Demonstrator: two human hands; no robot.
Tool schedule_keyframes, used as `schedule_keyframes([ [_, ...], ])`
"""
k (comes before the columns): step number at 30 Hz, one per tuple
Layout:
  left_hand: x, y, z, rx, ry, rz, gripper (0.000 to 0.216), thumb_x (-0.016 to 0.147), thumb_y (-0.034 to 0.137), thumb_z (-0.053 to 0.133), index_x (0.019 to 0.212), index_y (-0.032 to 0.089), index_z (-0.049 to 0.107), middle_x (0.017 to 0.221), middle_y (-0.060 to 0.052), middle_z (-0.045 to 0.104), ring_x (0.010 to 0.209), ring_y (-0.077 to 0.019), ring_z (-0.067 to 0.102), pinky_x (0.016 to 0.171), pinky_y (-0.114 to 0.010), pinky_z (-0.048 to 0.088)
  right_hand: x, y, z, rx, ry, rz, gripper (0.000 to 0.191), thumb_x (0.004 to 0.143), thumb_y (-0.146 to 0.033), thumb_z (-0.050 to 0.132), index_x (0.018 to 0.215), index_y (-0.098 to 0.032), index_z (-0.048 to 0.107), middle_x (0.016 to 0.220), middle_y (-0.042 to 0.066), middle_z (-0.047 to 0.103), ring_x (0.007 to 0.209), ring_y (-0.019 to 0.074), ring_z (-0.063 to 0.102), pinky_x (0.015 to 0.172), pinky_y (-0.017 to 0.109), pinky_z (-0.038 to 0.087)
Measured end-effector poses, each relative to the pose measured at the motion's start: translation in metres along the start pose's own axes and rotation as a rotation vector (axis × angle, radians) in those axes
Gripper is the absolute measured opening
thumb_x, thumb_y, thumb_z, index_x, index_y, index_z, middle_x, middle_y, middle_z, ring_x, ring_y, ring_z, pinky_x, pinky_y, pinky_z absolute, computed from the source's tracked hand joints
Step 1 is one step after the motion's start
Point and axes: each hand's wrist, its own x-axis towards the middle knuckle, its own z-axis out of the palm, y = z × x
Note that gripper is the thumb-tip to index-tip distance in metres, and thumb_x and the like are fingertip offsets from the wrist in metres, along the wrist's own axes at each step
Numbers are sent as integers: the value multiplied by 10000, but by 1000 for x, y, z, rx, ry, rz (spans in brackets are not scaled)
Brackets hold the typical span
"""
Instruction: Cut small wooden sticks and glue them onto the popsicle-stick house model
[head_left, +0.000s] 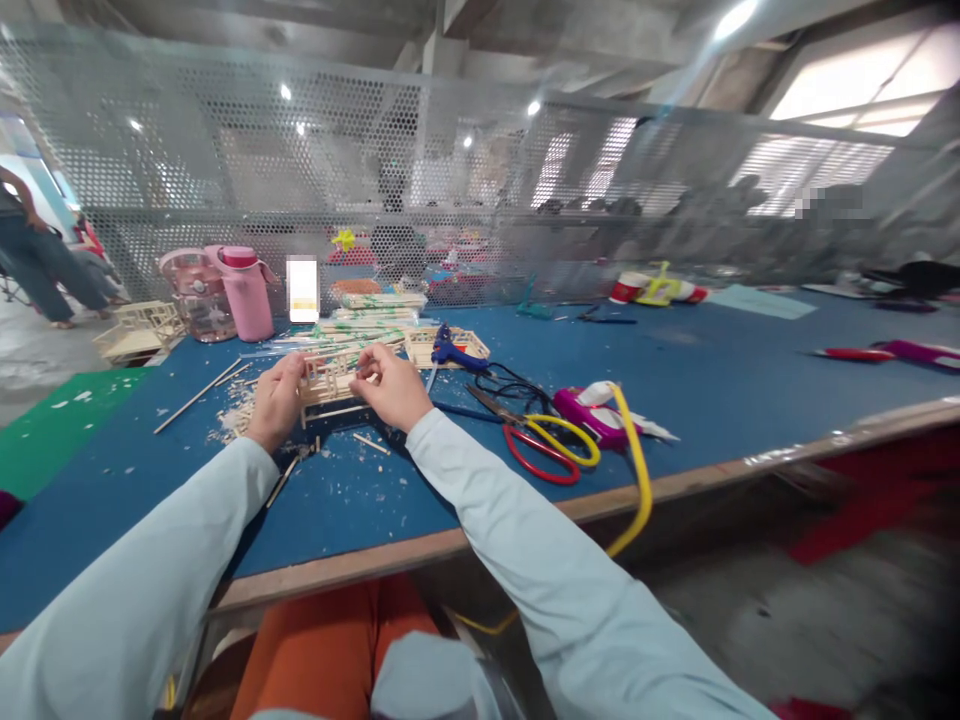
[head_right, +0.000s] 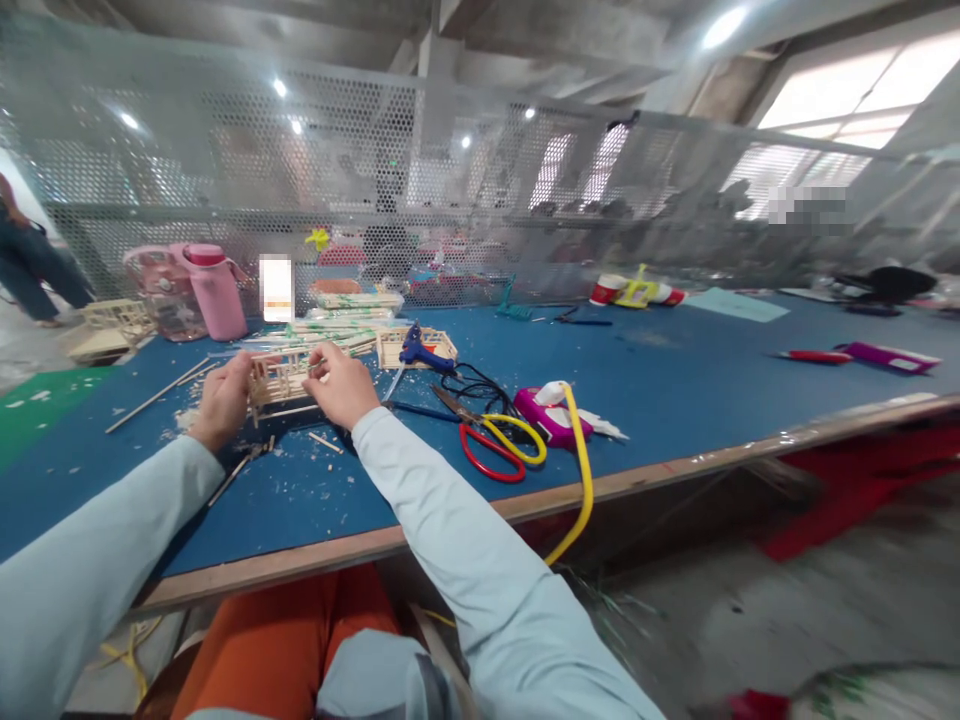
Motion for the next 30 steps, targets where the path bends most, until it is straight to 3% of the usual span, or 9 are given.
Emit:
schedule_keyframes([
  [11,0,0,-2,84,-68,84,455,782,482,402,906,115,641,1016,-103,639,877,-220,585,751,-299,460,2,13,2,7,-8,-47,144,635,-146,603,682,-202,478,640,-47,562,603,104,530,634,226,409],
  [16,-4,6,-4,219,-114,222,366,790,395,389,769,154,664,1008,-66,628,940,-206,554,850,-313,420,-4,17,3,-100,35,16,136,626,-178,633,588,-199,504,610,-39,559,587,113,509,607,234,397],
  [22,-2,9,-4,279,-124,282,341,774,359,392,674,166,654,979,-62,638,938,-200,554,877,-303,402,-6,22,8,-71,45,33,118,630,-168,635,601,-194,523,609,-45,566,600,106,516,617,222,398],
  [30,7,-3,-7,239,-133,219,358,760,375,373,716,148,646,1036,-79,618,981,-207,536,905,-314,384,-6,20,13,-235,51,8,55,690,-198,601,662,-220,559,672,-25,620,633,136,549,624,245,387],
])
